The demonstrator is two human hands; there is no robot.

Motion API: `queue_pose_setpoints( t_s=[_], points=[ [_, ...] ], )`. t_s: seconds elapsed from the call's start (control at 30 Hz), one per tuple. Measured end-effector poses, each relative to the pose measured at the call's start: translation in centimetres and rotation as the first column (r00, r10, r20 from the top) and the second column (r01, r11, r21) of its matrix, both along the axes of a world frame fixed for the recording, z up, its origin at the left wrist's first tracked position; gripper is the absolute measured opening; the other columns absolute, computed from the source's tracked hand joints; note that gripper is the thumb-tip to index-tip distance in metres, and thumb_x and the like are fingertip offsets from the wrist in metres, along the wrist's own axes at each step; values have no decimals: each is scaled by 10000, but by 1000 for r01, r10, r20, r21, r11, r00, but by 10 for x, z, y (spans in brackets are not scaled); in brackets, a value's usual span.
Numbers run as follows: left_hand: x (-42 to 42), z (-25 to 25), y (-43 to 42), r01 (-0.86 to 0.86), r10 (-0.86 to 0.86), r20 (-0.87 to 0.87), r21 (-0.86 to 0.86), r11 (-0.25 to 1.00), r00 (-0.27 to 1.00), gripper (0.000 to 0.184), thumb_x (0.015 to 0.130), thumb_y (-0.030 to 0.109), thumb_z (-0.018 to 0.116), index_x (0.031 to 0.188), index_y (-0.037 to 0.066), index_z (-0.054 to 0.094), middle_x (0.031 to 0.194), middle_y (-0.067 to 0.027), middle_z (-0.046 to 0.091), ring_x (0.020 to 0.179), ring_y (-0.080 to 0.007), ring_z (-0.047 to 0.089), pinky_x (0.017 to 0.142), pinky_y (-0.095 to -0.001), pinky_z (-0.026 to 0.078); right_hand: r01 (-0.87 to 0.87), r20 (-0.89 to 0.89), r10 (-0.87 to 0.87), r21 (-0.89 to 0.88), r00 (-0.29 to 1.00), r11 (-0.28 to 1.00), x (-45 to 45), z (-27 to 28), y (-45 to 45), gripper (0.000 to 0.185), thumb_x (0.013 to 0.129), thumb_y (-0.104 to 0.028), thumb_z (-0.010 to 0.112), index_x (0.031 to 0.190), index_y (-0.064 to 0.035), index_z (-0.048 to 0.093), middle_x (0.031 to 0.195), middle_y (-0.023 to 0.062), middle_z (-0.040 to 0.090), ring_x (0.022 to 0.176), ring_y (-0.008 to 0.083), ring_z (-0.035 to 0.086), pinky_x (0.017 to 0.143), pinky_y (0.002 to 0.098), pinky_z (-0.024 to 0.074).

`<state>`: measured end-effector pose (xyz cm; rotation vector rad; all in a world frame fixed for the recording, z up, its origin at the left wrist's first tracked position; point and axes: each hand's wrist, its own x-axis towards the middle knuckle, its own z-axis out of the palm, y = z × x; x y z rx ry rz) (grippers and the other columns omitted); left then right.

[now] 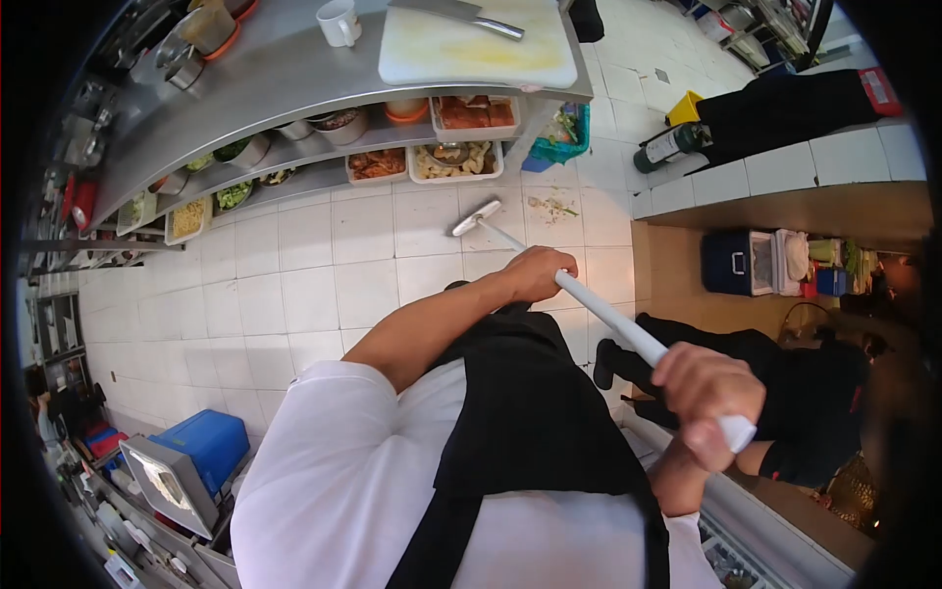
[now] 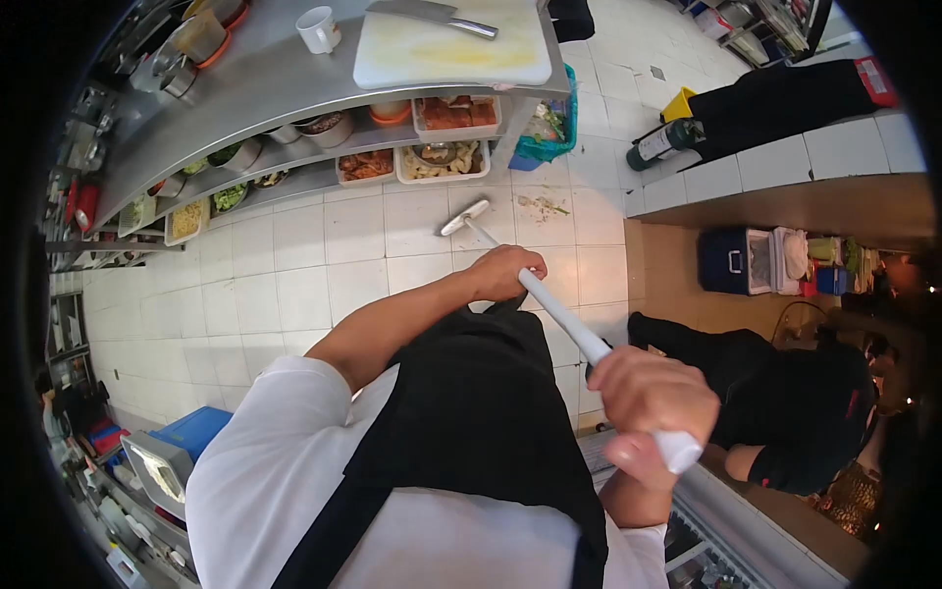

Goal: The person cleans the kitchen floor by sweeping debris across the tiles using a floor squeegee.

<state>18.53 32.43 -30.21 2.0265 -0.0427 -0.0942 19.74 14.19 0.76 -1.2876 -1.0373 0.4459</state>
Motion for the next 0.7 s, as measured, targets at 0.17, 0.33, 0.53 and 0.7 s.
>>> queue_pose_setpoints(
  t_s=[0.17,0.33,0.53,0.7],
  points=[
    [-39,38,11,-170,169,25,79,982,985,105,835,98,653,929,101,702,881,-146,722,929,-396,673,829,-492,524,-208,-60,216,128,974,970,30,12,-19,426,807,-289,816,576,-56,543,530,43,556,472,209,562,588,400,564],
    [-109,10,72,-471,500,-60,252,845,864,67,852,88,663,907,88,700,848,-155,712,925,-394,664,836,-490,520,-247,-150,234,-70,961,967,34,-43,24,155,730,-168,733,697,-61,626,685,66,641,721,282,687,907,509,547],
    [-179,-106,139,-559,731,-50,610,562,681,140,868,182,686,963,104,754,931,-183,713,990,-393,659,891,-506,523,-478,-168,447,-286,878,831,35,-153,87,146,903,-78,751,869,-41,614,963,103,712,1134,318,668,992,404,506],
    [-135,-117,118,-443,557,-162,448,777,814,167,909,219,676,973,79,743,980,-166,728,974,-389,662,896,-479,514,-468,-175,435,-265,883,843,60,-144,67,152,903,-77,736,829,-29,612,916,101,698,1067,309,674,995,433,503]
  ],
)
